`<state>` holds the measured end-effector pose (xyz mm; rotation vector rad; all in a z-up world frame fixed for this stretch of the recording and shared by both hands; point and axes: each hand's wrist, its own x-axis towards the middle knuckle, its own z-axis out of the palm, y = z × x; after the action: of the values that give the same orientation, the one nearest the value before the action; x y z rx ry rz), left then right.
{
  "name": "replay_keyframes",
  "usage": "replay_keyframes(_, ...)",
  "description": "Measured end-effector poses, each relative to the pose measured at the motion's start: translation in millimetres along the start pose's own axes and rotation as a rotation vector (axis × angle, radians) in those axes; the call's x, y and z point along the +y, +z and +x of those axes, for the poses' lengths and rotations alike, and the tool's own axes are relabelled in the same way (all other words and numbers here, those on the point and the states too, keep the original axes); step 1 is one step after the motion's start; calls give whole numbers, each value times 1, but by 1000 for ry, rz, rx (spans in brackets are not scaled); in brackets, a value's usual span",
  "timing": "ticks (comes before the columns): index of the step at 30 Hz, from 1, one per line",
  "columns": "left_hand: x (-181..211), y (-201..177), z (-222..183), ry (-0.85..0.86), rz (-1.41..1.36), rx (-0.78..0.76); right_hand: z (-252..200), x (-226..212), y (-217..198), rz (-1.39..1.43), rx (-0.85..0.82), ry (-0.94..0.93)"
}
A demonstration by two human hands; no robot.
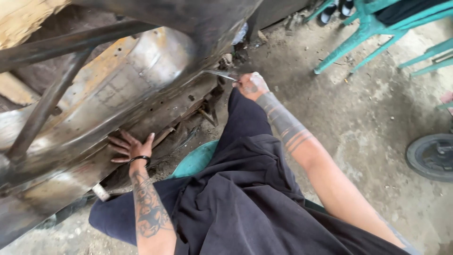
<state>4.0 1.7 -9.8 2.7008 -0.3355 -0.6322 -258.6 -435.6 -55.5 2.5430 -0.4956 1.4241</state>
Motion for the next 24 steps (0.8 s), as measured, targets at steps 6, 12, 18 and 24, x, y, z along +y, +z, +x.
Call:
replay_keyframes(6,7,-17,-13,32,-24,-24,104,-110,-98,141,-939,438)
replay_keyframes(12,17,-32,-28,57,-133,-27,78,-179,-45,398,-861,406)
replay_keyframes(18,-3,-7,-9,-11,13,-2,68,-175,-32,342,-482,23)
replay_keyframes(24,14,-30,-23,18,-61,-58,99,-124,-71,281,-575,137)
